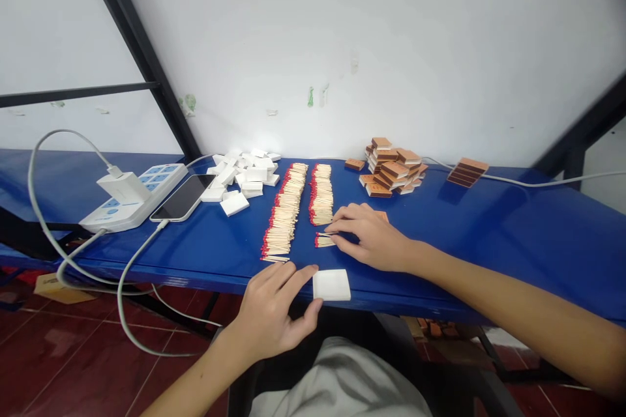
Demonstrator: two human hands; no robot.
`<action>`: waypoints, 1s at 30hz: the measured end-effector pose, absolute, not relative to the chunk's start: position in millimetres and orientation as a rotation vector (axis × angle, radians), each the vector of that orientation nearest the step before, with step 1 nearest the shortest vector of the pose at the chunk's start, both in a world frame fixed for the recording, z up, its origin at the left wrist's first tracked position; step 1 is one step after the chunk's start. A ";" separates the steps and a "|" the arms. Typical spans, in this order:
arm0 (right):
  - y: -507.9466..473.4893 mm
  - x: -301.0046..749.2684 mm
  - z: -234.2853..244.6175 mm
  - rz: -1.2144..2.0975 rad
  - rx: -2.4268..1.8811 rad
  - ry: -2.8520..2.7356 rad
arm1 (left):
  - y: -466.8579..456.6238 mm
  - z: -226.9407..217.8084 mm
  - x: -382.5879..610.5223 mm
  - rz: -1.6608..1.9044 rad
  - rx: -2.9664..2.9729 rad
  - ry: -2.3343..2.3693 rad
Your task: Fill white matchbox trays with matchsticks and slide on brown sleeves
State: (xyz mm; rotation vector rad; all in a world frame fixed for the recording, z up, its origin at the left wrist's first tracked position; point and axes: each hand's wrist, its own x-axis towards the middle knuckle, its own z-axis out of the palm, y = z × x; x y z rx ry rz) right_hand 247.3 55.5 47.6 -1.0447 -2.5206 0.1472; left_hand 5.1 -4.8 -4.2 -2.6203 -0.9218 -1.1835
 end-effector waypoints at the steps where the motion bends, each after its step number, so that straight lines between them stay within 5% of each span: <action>1: 55.2 247.4 47.3 0.154 -1.023 -2.528 | -4.9 -3.9 5.2 -1.183 -2.619 -0.923; 30: 55.1 248.2 46.3 0.218 -0.992 -2.540 | -4.7 -4.3 5.8 -1.192 -2.624 -0.936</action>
